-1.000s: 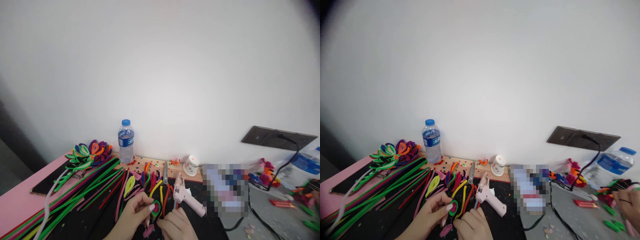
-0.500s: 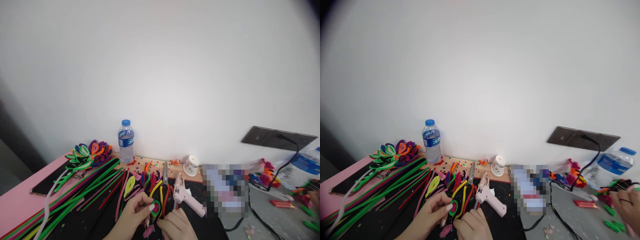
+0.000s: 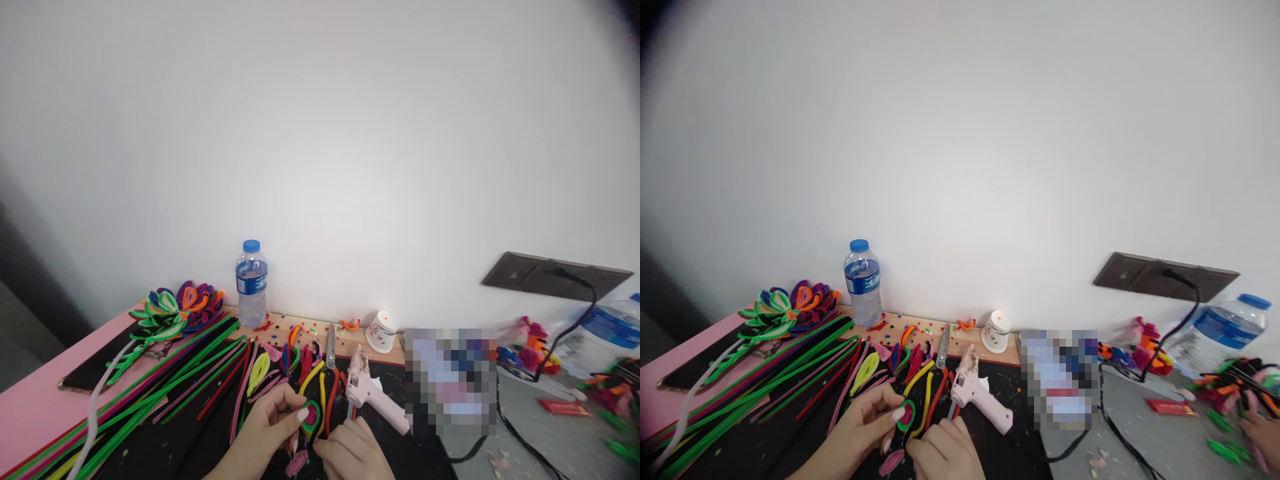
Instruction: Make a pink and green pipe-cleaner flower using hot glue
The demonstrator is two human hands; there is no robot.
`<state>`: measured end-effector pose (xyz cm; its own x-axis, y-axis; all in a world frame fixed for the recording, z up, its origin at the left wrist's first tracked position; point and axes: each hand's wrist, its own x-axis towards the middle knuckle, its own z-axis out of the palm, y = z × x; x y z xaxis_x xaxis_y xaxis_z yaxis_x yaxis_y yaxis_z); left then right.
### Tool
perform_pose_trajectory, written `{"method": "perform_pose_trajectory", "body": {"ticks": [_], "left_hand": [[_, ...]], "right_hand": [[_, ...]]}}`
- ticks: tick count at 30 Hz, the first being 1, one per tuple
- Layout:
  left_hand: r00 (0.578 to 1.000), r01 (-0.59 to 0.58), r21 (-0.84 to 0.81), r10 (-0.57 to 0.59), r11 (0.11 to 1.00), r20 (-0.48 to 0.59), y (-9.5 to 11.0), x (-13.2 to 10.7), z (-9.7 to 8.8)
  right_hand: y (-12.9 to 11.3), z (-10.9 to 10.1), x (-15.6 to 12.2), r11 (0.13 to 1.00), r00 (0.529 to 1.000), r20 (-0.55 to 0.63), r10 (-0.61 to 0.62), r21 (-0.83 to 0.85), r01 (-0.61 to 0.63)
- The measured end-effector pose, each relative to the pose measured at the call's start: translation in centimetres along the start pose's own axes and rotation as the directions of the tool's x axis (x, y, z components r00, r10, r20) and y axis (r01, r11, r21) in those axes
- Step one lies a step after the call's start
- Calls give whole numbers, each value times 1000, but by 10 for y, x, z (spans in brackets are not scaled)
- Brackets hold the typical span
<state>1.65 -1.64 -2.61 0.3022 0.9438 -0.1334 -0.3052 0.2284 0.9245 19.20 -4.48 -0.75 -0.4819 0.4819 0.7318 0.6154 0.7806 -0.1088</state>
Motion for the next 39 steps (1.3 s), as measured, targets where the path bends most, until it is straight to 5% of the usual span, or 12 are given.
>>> {"method": "perform_pose_trajectory", "body": {"ticks": [39], "left_hand": [[1000, -1, -32, 1, 999, -7, 0, 1, 0]], "right_hand": [[2, 0, -3, 1000, 1000, 16, 1, 19, -2]]}}
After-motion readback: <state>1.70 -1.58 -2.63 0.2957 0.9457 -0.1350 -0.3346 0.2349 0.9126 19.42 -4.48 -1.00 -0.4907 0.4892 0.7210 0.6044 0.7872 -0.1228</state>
